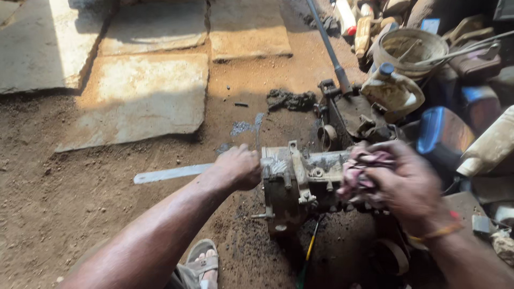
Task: The person scrapes residue from a metallic engine casing using a thin metal strip and their hands while it rests on the ground.
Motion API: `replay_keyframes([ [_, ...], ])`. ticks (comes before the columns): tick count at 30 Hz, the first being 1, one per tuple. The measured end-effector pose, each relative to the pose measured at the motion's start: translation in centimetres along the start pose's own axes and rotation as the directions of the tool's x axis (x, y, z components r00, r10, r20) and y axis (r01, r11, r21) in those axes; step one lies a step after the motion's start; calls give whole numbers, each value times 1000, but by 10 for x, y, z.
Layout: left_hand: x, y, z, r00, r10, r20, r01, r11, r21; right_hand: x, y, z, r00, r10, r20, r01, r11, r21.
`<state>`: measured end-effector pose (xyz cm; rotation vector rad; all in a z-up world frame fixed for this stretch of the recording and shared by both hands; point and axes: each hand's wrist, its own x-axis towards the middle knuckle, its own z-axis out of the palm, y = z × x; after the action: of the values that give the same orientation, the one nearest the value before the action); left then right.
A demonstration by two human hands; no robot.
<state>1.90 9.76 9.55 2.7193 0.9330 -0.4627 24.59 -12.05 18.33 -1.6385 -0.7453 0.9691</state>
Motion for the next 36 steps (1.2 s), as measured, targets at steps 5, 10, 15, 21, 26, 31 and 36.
replay_keyframes([
  [5,9,26,-15,983,-61,171,62,998,-1,33,71,46,991,136,0,-99,720,-687],
  [10,19,30,-25,980,-59,191,53,998,35,47,92,78,988,156,-21,-107,568,-816],
  [15,47,32,-14,991,-51,122,52,999,-6,64,107,92,998,48,43,9,565,-825],
  [21,53,30,-31,995,-7,98,10,1000,-26,61,109,84,992,82,101,35,579,-815],
  [26,13,29,-41,946,-45,320,28,998,58,60,109,84,986,138,89,-7,577,-817],
  [31,28,31,-25,967,-28,253,17,999,46,60,114,88,993,5,115,89,608,-789],
  [36,55,37,-19,980,-61,187,53,997,50,61,113,86,994,77,78,18,587,-809],
])
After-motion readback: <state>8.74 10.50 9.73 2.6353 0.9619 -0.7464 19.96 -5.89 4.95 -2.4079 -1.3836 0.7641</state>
